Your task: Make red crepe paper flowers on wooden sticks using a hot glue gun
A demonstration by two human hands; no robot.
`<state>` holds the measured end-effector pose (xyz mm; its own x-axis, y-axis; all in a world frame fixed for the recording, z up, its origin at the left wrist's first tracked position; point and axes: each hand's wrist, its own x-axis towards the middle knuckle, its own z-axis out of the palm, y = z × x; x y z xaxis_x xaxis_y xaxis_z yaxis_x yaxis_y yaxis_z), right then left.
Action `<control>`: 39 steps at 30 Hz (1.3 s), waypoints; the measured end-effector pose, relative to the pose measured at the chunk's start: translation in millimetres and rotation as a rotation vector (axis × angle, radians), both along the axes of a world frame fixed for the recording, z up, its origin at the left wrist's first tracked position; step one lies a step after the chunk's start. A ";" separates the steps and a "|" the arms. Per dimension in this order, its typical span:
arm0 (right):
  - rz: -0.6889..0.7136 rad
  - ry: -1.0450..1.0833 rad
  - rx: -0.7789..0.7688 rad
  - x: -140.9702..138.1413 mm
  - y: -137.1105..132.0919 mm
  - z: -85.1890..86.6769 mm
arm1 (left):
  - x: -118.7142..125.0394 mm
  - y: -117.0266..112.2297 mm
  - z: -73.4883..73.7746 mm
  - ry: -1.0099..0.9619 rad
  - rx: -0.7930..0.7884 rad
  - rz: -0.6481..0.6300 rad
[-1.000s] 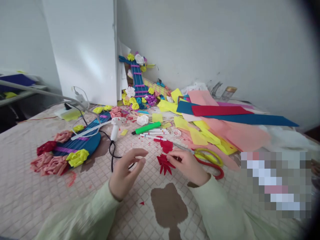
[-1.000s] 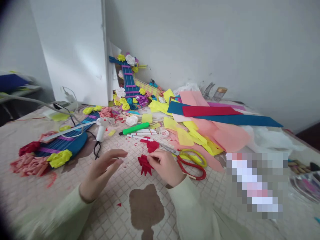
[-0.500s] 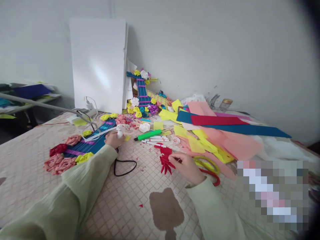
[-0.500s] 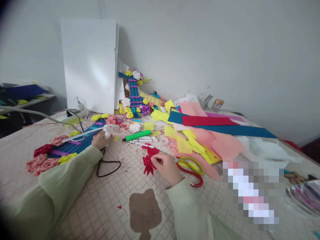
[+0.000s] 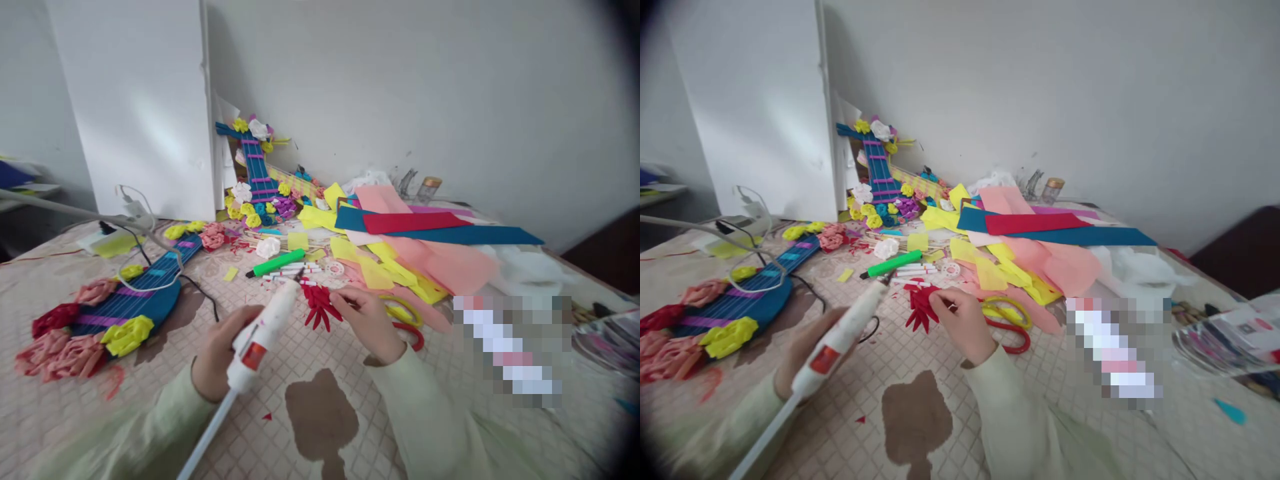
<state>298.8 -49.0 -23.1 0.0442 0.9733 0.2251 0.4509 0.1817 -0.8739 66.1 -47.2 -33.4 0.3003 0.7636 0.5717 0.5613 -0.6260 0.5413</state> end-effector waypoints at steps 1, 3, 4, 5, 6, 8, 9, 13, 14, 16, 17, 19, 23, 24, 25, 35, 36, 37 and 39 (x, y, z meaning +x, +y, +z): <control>-0.002 0.012 0.002 -0.9 -1.3 0.7 | 2.6 -4.0 -2.8 0.014 0.003 -0.057; 0.001 0.039 0.012 -2.8 -3.8 1.5 | 5.4 -8.5 -7.1 0.034 -0.003 -0.122; 0.005 0.044 0.021 -3.7 -4.8 1.5 | 5.8 -9.6 -8.6 0.045 -0.004 -0.129; 0.010 0.044 0.030 -4.5 -5.7 1.4 | 5.7 -10.1 -9.7 0.058 -0.004 -0.131; 0.015 0.038 0.036 -5.3 -6.4 1.3 | 5.3 -10.3 -10.7 0.072 -0.002 -0.133; 0.013 0.022 0.050 -6.5 -7.2 0.8 | 4.3 -10.0 -12.5 0.102 0.001 -0.135; 0.011 0.015 0.057 -6.9 -7.3 0.5 | 3.9 -9.7 -13.3 0.116 0.002 -0.134; 0.013 0.009 0.071 -7.7 -6.9 -1.1 | 3.5 -8.8 -15.3 0.149 -0.003 -0.134; 0.014 0.009 0.068 -7.7 -6.9 -1.4 | 3.5 -8.7 -15.5 0.151 -0.003 -0.135; 0.014 0.005 0.061 -7.7 -7.0 -2.0 | 3.5 -8.6 -15.6 0.151 0.005 -0.138; 0.012 0.003 0.058 -7.7 -7.2 -2.2 | 3.4 -8.5 -15.6 0.153 0.009 -0.139; 0.008 -0.004 0.053 -7.6 -7.7 -2.2 | 3.0 -8.3 -15.7 0.159 0.013 -0.146; 0.000 -0.011 0.051 -7.1 -8.3 -1.5 | 2.4 -7.9 -16.1 0.171 0.011 -0.153; -0.002 -0.011 0.052 -7.0 -8.2 -1.3 | 2.3 -7.9 -16.2 0.174 0.007 -0.149; -0.005 -0.009 0.053 -6.9 -8.1 -1.3 | 2.2 -8.0 -16.2 0.178 0.002 -0.143; -0.007 -0.006 0.051 -6.6 -6.9 -1.2 | 2.5 -9.1 -15.1 0.199 -0.031 -0.126; -0.008 -0.006 0.050 -6.7 -7.0 -1.0 | 2.5 -9.0 -15.1 0.199 -0.034 -0.123; -0.010 -0.009 0.049 -6.8 -7.1 -0.8 | 2.6 -8.9 -15.1 0.198 -0.036 -0.121; -0.011 -0.014 0.050 -6.9 -7.4 -0.4 | 3.0 -8.7 -15.1 0.196 -0.036 -0.122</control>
